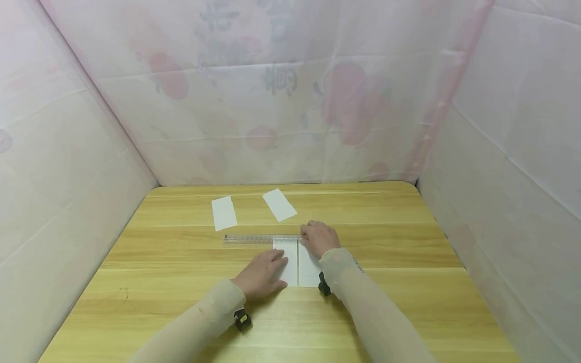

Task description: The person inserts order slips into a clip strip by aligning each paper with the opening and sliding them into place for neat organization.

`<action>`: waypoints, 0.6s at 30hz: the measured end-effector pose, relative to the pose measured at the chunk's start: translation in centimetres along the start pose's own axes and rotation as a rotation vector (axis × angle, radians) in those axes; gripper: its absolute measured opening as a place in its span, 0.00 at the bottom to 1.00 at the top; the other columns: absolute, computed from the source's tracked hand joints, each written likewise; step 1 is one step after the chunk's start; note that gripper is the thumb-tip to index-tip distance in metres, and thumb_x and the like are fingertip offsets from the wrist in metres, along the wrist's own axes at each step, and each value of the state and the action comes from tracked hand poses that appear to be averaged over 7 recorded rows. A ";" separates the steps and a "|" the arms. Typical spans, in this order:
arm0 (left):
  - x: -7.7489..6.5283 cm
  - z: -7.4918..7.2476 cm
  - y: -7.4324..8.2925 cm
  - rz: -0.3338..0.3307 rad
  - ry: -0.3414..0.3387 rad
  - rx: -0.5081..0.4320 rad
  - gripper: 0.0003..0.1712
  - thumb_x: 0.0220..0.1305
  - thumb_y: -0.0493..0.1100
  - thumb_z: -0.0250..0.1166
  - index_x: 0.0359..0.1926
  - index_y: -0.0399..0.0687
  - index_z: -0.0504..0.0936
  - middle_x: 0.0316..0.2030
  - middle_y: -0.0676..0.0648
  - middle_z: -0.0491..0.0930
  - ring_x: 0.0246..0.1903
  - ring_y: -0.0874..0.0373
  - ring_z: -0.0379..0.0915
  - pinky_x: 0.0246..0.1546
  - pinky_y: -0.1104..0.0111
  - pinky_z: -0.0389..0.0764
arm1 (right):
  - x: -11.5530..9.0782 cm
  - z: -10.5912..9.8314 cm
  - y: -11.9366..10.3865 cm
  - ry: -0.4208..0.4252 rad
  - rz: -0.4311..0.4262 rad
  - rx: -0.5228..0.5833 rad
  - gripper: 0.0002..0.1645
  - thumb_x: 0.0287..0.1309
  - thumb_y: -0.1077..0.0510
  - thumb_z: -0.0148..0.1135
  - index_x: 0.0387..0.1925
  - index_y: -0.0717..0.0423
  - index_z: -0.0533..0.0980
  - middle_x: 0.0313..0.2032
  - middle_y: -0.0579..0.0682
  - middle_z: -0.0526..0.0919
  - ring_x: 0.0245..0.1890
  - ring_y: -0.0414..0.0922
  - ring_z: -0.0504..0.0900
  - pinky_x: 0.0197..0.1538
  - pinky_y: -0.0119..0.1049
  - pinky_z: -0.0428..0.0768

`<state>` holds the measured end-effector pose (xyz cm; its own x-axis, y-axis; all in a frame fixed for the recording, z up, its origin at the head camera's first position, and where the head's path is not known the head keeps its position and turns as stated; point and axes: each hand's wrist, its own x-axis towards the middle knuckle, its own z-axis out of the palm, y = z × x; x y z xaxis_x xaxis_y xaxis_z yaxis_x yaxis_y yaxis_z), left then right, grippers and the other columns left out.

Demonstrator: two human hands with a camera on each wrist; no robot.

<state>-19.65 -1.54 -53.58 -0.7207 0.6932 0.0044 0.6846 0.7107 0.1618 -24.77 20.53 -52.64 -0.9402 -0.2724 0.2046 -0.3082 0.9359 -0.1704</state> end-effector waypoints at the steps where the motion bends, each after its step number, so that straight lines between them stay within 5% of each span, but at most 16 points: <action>1: 0.0 0.0 0.0 0.000 0.000 0.000 0.38 0.63 0.61 0.61 0.67 0.46 0.68 0.68 0.44 0.62 0.68 0.50 0.55 0.64 0.52 0.62 | 0.0 0.0 0.0 0.003 -0.003 -0.001 0.04 0.58 0.52 0.67 0.32 0.41 0.78 0.32 0.40 0.77 0.32 0.42 0.75 0.36 0.42 0.76; 6: -0.1 0.0 -0.4 -0.001 0.011 -0.029 0.39 0.63 0.61 0.61 0.68 0.45 0.67 0.68 0.42 0.62 0.67 0.48 0.57 0.64 0.53 0.62 | -0.1 0.0 -0.1 0.005 -0.007 -0.001 0.05 0.57 0.52 0.68 0.32 0.41 0.78 0.32 0.39 0.76 0.31 0.41 0.74 0.35 0.41 0.76; 10: 0.0 -0.5 -2.2 -0.016 0.090 -0.053 0.37 0.65 0.58 0.61 0.67 0.42 0.67 0.66 0.39 0.64 0.64 0.45 0.62 0.63 0.54 0.64 | -0.1 -0.1 -0.2 -0.002 0.003 0.006 0.05 0.57 0.52 0.68 0.31 0.41 0.78 0.31 0.39 0.76 0.30 0.41 0.73 0.34 0.41 0.75; 18: -0.8 -3.0 -7.6 -0.193 0.242 -0.106 0.27 0.67 0.48 0.61 0.61 0.35 0.73 0.58 0.36 0.71 0.57 0.42 0.68 0.57 0.52 0.71 | -0.1 -0.4 -0.5 -0.021 0.005 0.017 0.05 0.57 0.54 0.69 0.31 0.44 0.78 0.30 0.40 0.75 0.29 0.41 0.71 0.34 0.40 0.75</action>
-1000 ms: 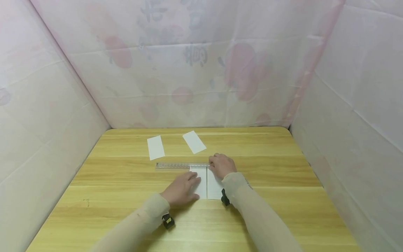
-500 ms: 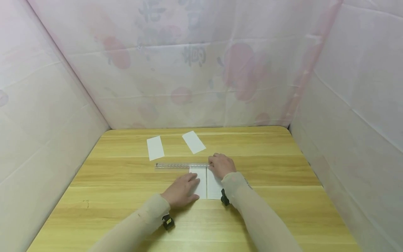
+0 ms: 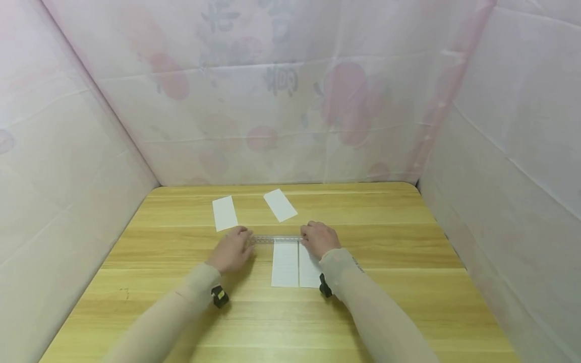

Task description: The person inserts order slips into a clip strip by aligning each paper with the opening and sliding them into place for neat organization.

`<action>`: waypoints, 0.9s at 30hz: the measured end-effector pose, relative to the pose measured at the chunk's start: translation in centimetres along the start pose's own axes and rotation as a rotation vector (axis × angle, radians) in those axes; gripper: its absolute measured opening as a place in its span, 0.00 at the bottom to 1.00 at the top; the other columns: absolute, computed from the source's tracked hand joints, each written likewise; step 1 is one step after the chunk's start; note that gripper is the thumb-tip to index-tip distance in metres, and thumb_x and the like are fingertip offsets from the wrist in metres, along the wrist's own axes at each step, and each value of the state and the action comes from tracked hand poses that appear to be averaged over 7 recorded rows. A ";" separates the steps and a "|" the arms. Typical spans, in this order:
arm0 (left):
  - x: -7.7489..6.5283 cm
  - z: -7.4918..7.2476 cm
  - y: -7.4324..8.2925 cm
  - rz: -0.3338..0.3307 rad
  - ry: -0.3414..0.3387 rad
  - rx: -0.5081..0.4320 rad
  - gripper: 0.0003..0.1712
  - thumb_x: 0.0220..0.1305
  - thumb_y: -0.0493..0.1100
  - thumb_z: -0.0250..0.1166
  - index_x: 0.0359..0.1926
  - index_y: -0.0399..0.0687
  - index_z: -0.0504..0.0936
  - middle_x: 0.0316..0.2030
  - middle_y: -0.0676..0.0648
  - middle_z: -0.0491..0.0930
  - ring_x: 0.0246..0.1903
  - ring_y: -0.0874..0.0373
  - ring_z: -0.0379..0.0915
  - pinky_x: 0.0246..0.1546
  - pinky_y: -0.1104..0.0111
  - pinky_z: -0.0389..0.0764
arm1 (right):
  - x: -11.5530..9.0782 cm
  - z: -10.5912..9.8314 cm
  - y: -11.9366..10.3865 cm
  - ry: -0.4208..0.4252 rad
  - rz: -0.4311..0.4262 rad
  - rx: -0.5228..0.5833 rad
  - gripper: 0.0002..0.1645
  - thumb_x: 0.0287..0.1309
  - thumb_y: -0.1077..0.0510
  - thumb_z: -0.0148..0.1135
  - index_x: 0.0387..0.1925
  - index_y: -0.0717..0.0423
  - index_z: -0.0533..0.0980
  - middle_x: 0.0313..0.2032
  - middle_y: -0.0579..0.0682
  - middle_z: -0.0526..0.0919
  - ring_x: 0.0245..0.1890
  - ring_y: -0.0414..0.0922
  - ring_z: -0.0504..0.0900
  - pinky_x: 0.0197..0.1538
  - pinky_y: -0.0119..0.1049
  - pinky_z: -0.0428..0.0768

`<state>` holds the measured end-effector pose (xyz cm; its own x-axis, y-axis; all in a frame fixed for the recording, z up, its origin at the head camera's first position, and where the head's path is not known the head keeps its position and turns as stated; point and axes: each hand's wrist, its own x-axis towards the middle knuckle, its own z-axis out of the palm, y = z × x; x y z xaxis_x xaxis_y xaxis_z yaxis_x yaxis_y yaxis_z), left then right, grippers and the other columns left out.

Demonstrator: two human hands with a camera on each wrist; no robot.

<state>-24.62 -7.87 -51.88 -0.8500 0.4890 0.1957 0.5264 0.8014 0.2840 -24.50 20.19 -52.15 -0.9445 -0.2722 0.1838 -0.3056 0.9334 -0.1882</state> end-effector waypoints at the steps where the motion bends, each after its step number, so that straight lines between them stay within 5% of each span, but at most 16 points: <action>1: 0.1 -0.2 -0.7 -0.012 0.012 0.016 0.26 0.67 0.47 0.61 0.60 0.35 0.73 0.57 0.37 0.72 0.56 0.43 0.68 0.56 0.53 0.72 | 0.0 0.0 0.0 0.001 -0.005 0.001 0.05 0.56 0.54 0.69 0.31 0.45 0.78 0.29 0.41 0.75 0.29 0.41 0.72 0.34 0.40 0.75; 8: 0.6 -0.6 -3.8 0.030 0.091 0.119 0.20 0.64 0.45 0.65 0.53 0.37 0.80 0.44 0.43 0.77 0.44 0.49 0.74 0.45 0.61 0.77 | 0.0 -0.2 0.3 0.030 -0.052 -0.042 0.06 0.55 0.56 0.70 0.32 0.47 0.79 0.30 0.41 0.76 0.30 0.41 0.73 0.35 0.38 0.76; 18: 1.8 -0.9 -5.3 0.173 0.034 0.202 0.14 0.63 0.45 0.67 0.45 0.43 0.85 0.38 0.47 0.81 0.37 0.54 0.75 0.38 0.63 0.78 | 0.4 -1.0 2.0 -0.021 -0.116 -0.030 0.06 0.58 0.57 0.67 0.39 0.50 0.84 0.36 0.45 0.82 0.38 0.45 0.80 0.43 0.42 0.80; 27: 2.3 -1.3 -5.3 0.156 -0.076 0.189 0.09 0.61 0.46 0.68 0.40 0.49 0.88 0.36 0.53 0.82 0.38 0.60 0.77 0.41 0.69 0.78 | 0.7 -2.6 3.8 -0.200 -0.107 0.046 0.02 0.57 0.57 0.68 0.30 0.47 0.84 0.31 0.41 0.83 0.29 0.38 0.74 0.37 0.39 0.76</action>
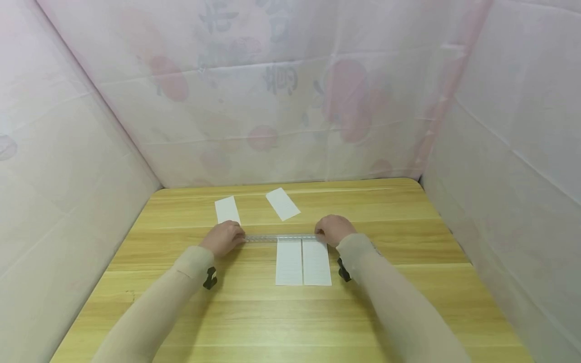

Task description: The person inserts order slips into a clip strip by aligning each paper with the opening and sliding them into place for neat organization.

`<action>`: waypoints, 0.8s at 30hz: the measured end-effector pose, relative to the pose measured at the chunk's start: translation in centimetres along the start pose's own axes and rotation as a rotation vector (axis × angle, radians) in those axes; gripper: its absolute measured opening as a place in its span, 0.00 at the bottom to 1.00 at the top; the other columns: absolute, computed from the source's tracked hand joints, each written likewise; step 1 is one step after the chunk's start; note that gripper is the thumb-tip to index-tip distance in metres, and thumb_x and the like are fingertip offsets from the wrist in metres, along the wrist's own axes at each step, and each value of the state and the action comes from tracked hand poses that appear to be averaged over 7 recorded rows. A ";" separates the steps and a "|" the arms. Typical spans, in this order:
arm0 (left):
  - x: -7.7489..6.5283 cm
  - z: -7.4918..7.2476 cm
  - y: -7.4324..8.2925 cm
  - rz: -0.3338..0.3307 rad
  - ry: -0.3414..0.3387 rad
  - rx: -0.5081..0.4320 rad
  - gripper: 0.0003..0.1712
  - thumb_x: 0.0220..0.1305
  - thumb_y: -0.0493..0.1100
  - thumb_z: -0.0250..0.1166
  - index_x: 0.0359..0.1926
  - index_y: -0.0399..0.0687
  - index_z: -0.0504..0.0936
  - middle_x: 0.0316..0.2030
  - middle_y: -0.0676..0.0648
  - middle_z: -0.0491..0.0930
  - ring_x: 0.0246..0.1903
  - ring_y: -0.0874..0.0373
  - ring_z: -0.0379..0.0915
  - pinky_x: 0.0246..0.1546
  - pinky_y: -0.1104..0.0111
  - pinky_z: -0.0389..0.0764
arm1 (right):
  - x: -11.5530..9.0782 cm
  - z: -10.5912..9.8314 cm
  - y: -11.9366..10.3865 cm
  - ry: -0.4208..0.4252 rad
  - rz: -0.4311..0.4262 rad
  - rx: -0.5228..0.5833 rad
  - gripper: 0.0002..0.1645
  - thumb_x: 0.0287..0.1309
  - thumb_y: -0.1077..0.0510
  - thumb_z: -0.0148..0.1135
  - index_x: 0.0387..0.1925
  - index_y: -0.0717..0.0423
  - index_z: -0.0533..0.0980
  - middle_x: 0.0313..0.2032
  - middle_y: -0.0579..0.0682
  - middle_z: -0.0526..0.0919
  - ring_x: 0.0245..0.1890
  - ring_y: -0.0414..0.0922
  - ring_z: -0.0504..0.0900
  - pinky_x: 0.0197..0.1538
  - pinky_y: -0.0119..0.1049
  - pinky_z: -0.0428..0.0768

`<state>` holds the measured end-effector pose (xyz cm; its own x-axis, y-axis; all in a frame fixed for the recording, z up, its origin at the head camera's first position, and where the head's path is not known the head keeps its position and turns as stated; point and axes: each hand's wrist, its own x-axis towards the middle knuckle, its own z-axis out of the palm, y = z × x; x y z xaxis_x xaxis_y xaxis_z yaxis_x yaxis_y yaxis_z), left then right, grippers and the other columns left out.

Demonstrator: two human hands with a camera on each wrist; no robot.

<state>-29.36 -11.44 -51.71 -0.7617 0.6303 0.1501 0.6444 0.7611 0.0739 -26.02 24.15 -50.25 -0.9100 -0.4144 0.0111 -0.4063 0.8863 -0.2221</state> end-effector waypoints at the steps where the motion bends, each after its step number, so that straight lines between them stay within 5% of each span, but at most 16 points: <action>1: 0.0 -0.1 0.0 -0.005 -0.008 0.001 0.09 0.61 0.46 0.68 0.40 0.49 0.88 0.36 0.53 0.82 0.37 0.60 0.78 0.41 0.68 0.78 | 0.1 -0.1 0.0 -0.009 -0.005 -0.001 0.02 0.57 0.58 0.68 0.31 0.47 0.85 0.32 0.41 0.84 0.29 0.37 0.75 0.38 0.39 0.77; 7: 0.2 -0.6 0.2 -0.020 -0.045 -0.013 0.10 0.61 0.47 0.67 0.40 0.48 0.88 0.36 0.53 0.83 0.38 0.59 0.79 0.42 0.67 0.79 | 0.4 -0.3 0.0 -0.034 -0.020 -0.014 0.03 0.56 0.60 0.68 0.30 0.48 0.85 0.30 0.41 0.84 0.29 0.37 0.76 0.37 0.37 0.77; 14: -0.1 -0.5 0.2 -0.047 -0.061 -0.058 0.10 0.62 0.48 0.67 0.39 0.50 0.88 0.35 0.54 0.82 0.36 0.60 0.78 0.40 0.68 0.79 | 0.5 -0.5 -0.5 -0.030 -0.057 -0.017 0.13 0.58 0.64 0.65 0.19 0.51 0.80 0.20 0.42 0.76 0.21 0.39 0.66 0.30 0.36 0.67; 20: 0.3 -0.3 0.3 -0.069 -0.078 -0.079 0.08 0.61 0.47 0.67 0.37 0.50 0.89 0.35 0.54 0.83 0.35 0.61 0.78 0.39 0.68 0.79 | 0.5 -0.7 -0.9 -0.004 -0.098 -0.110 0.19 0.56 0.67 0.62 0.13 0.51 0.72 0.14 0.40 0.63 0.18 0.38 0.57 0.27 0.34 0.62; 24: 0.5 -0.4 0.2 -0.097 -0.092 -0.090 0.08 0.61 0.47 0.68 0.36 0.50 0.90 0.35 0.54 0.84 0.34 0.61 0.79 0.37 0.69 0.79 | 0.9 -0.9 -1.0 -0.014 -0.092 -0.153 0.18 0.55 0.66 0.65 0.14 0.51 0.74 0.14 0.40 0.64 0.18 0.38 0.59 0.27 0.34 0.63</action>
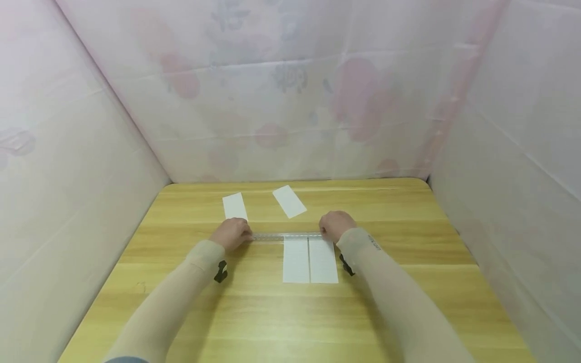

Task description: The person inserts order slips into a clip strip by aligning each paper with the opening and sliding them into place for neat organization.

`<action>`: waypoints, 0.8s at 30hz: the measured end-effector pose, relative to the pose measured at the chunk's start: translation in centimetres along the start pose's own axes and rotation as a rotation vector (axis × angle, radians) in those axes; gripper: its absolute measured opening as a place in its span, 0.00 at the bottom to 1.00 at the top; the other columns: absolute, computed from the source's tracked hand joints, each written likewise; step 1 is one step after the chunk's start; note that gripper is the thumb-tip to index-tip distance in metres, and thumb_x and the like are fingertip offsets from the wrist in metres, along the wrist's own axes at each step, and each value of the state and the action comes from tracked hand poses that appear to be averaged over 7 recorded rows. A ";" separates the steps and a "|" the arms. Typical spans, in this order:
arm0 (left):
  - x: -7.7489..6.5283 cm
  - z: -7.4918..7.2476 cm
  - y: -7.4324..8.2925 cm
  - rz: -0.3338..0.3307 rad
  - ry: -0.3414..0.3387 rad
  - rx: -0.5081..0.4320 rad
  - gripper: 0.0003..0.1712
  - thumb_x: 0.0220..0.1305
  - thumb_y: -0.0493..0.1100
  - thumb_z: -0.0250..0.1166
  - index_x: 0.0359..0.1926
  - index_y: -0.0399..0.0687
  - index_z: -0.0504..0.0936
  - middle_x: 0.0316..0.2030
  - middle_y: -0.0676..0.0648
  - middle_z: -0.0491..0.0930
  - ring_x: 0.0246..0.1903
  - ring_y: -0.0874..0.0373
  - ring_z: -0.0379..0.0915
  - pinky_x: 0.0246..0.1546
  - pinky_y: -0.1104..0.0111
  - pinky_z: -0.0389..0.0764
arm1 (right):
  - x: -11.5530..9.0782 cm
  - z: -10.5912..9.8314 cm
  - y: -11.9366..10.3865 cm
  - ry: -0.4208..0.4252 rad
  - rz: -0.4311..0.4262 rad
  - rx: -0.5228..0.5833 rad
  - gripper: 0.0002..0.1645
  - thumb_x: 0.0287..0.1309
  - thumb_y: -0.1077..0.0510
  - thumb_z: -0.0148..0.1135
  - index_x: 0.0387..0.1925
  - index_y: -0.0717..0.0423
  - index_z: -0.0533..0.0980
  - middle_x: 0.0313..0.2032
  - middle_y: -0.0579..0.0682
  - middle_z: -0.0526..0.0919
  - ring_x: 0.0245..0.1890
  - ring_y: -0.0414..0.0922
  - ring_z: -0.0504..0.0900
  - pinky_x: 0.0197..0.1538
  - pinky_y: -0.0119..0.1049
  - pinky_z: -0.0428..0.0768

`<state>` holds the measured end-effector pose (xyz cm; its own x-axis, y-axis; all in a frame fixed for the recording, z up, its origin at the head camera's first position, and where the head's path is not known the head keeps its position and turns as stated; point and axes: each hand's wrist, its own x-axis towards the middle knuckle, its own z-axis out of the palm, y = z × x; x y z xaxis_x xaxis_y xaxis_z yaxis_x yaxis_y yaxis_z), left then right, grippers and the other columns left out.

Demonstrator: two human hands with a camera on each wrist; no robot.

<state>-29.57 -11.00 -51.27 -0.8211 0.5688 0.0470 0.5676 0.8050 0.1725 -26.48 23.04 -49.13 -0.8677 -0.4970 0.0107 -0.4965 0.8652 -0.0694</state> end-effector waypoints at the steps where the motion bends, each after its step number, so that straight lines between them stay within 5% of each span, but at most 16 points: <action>1: 0.2 0.0 0.1 -0.009 -0.005 0.001 0.08 0.60 0.47 0.68 0.36 0.51 0.90 0.35 0.54 0.84 0.34 0.62 0.78 0.37 0.70 0.79 | -0.1 0.0 0.1 0.001 0.001 -0.006 0.17 0.55 0.66 0.66 0.14 0.51 0.75 0.15 0.40 0.66 0.18 0.38 0.60 0.28 0.34 0.63; 6: 0.7 0.1 0.6 -0.026 -0.038 0.014 0.07 0.60 0.46 0.69 0.35 0.51 0.90 0.35 0.54 0.84 0.36 0.61 0.79 0.40 0.68 0.79 | -0.3 0.4 0.5 -0.011 -0.013 -0.006 0.14 0.55 0.65 0.67 0.17 0.50 0.77 0.18 0.40 0.71 0.19 0.37 0.63 0.28 0.34 0.65; 13: 1.1 0.5 0.6 -0.014 -0.042 0.004 0.06 0.59 0.47 0.69 0.34 0.52 0.90 0.34 0.54 0.84 0.34 0.61 0.78 0.38 0.67 0.79 | -0.6 0.6 0.6 -0.015 -0.001 0.018 0.16 0.55 0.67 0.65 0.15 0.52 0.76 0.14 0.40 0.65 0.18 0.37 0.59 0.27 0.34 0.63; 24: 0.4 -0.4 -0.3 -0.027 -0.041 0.006 0.06 0.58 0.47 0.70 0.33 0.52 0.90 0.33 0.54 0.85 0.32 0.61 0.79 0.37 0.67 0.79 | 0.2 1.3 0.2 0.044 -0.007 0.037 0.19 0.56 0.66 0.63 0.14 0.48 0.72 0.14 0.39 0.66 0.18 0.37 0.60 0.27 0.33 0.63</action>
<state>-30.12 -11.07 -50.88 -0.8331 0.5531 0.0019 0.5456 0.8212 0.1668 -26.68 23.06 -50.42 -0.8650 -0.4987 0.0553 -0.5018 0.8584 -0.1064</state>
